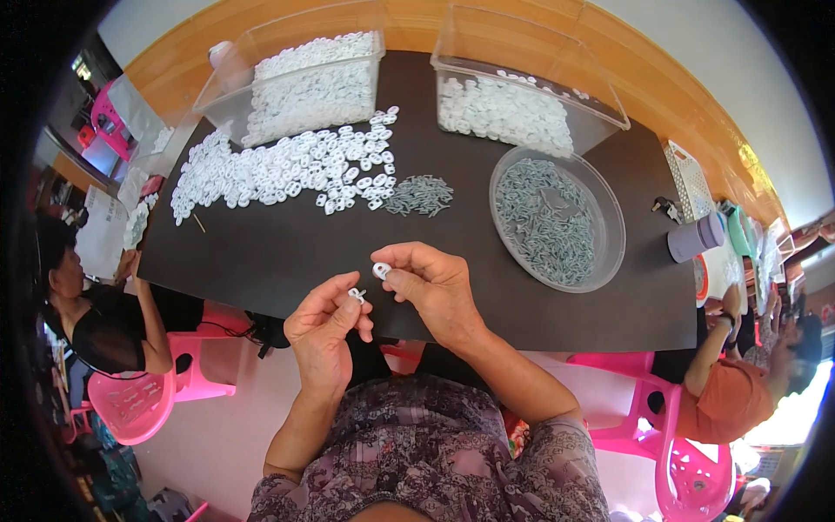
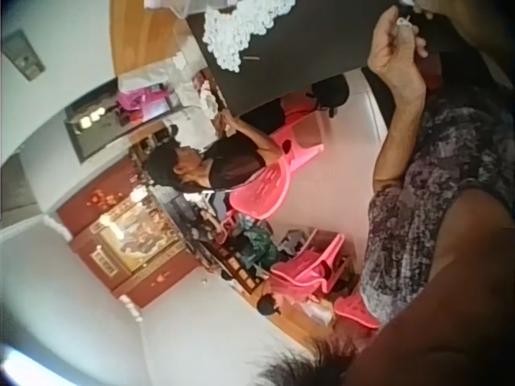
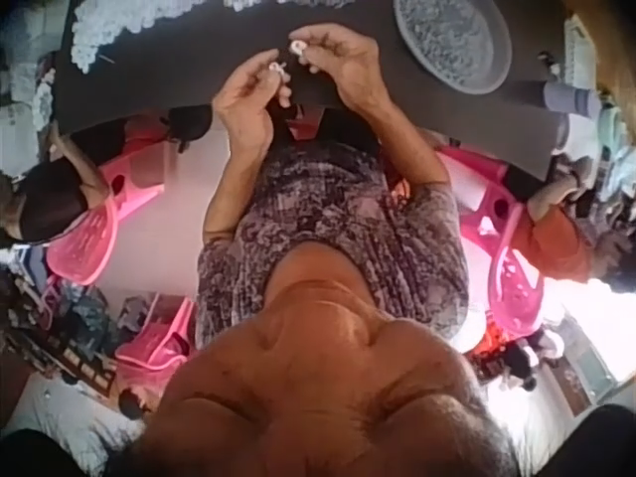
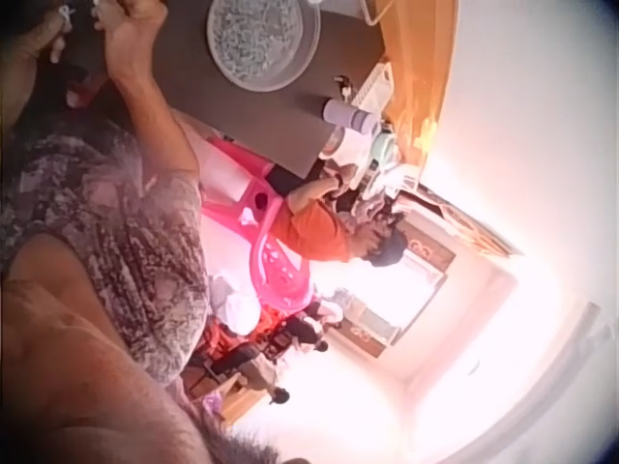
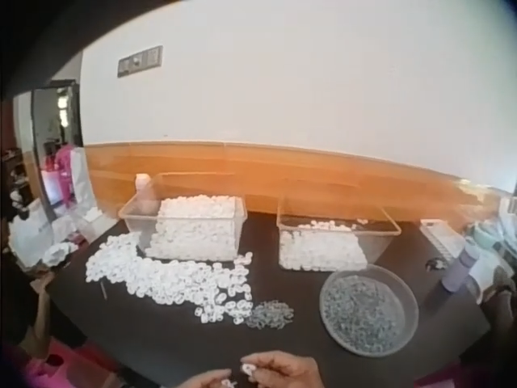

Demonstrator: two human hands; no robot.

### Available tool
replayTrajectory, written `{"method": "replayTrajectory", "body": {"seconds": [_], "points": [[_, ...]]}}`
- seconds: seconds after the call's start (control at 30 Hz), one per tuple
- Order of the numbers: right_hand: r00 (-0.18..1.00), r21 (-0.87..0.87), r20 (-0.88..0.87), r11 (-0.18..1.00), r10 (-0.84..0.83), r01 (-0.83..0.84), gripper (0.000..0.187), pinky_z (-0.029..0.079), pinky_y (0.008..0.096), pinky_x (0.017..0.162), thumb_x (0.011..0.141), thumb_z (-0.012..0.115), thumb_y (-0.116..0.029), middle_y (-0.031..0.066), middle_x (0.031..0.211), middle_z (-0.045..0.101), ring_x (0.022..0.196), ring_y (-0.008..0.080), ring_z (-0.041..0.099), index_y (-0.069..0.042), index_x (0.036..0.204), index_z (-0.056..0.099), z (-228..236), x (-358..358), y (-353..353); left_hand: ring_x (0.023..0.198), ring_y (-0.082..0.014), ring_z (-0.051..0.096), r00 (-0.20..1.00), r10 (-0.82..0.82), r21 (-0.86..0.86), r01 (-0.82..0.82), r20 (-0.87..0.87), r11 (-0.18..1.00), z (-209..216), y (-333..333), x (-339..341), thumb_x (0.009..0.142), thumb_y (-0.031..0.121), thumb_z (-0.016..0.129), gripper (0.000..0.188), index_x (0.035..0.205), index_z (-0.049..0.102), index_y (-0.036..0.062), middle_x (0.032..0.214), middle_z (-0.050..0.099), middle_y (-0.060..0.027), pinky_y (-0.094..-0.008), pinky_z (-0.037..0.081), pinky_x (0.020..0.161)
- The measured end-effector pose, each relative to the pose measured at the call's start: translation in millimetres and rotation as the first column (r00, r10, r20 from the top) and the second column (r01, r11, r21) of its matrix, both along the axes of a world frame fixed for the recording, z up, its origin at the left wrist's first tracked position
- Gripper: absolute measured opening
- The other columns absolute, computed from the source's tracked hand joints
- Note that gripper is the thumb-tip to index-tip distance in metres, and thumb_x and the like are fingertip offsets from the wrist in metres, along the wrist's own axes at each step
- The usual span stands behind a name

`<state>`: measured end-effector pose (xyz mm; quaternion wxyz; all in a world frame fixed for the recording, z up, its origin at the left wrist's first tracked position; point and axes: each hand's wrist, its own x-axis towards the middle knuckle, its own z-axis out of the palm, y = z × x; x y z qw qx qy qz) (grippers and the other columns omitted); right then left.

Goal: Manual assembly of small white plastic components by inserting tiny pins.

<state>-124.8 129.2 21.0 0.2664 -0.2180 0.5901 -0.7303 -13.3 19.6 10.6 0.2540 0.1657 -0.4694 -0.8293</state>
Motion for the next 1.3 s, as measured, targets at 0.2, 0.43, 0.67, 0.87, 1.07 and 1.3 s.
{"method": "replayTrajectory", "body": {"seconds": [0.2, 0.43, 0.67, 0.87, 1.07, 1.3], "points": [[0.986, -0.111, 0.167, 0.994, 0.010, 0.009, 0.018, 0.046, 0.0202, 0.063, 0.084, 0.062, -0.003, 0.0069, 0.088, 0.066, 0.076, 0.0088, 0.059, 0.001, 0.101, 0.062, -3, -12, 37, 0.063, -0.0115, 0.058, 0.998, -0.026, -0.112, 0.033, 0.060, 0.993, 13, 30, -18, 0.086, 0.003, 0.061, 0.021, 0.106, 0.062, -0.0041, 0.082, 0.063, -0.0095, -0.0217, 0.047, 0.053], [0.960, -0.142, 0.270, 0.983, -0.071, 0.112, 0.015, 0.044, 0.0192, 0.060, 0.085, 0.063, -0.005, 0.0037, 0.084, 0.065, 0.071, 0.0055, 0.056, 0.000, 0.099, 0.063, -5, -18, 65, 0.066, -0.0096, 0.058, 0.990, -0.061, -0.187, 0.084, 0.124, 0.979, 21, 62, -40, 0.087, 0.004, 0.061, 0.020, 0.106, 0.061, -0.0032, 0.083, 0.063, -0.0078, -0.0201, 0.047, 0.055], [0.961, -0.146, 0.259, 0.980, -0.096, 0.137, 0.015, 0.045, 0.0200, 0.061, 0.084, 0.062, -0.001, 0.0063, 0.083, 0.065, 0.070, 0.0080, 0.057, 0.001, 0.098, 0.063, -4, -28, 83, 0.067, -0.0085, 0.058, 0.989, -0.053, -0.266, 0.089, 0.140, 0.960, 18, 74, -49, 0.087, 0.004, 0.062, 0.021, 0.106, 0.061, -0.0032, 0.085, 0.063, -0.0072, -0.0191, 0.047, 0.055], [0.960, -0.108, 0.249, 0.982, -0.126, 0.157, 0.015, 0.045, 0.0203, 0.061, 0.084, 0.061, -0.002, 0.0065, 0.082, 0.065, 0.070, 0.0083, 0.057, 0.001, 0.098, 0.063, -3, -30, 87, 0.066, -0.0085, 0.058, 0.985, -0.083, -0.243, 0.119, 0.154, 0.963, 17, 76, -54, 0.086, 0.003, 0.062, 0.021, 0.106, 0.061, -0.0035, 0.084, 0.063, -0.0071, -0.0187, 0.047, 0.055], [0.905, -0.121, 0.421, 0.985, -0.060, 0.122, 0.015, 0.044, 0.0215, 0.059, 0.084, 0.061, -0.003, 0.0083, 0.083, 0.065, 0.069, 0.0103, 0.057, 0.002, 0.098, 0.063, -2, -32, 82, 0.064, -0.0087, 0.058, 0.980, -0.115, -0.175, 0.143, 0.160, 0.974, 16, 67, -52, 0.086, 0.004, 0.062, 0.020, 0.105, 0.061, -0.0038, 0.084, 0.064, -0.0081, -0.0189, 0.047, 0.054], [0.894, -0.070, 0.442, 0.991, -0.072, 0.114, 0.015, 0.044, 0.0223, 0.059, 0.084, 0.060, -0.002, 0.0092, 0.082, 0.065, 0.068, 0.0108, 0.057, 0.003, 0.098, 0.062, -5, -25, 67, 0.065, -0.0069, 0.057, 0.978, -0.124, -0.172, 0.153, 0.170, 0.973, 12, 53, -43, 0.087, 0.005, 0.062, 0.019, 0.105, 0.061, -0.0017, 0.084, 0.064, -0.0055, -0.0177, 0.044, 0.051]]}}
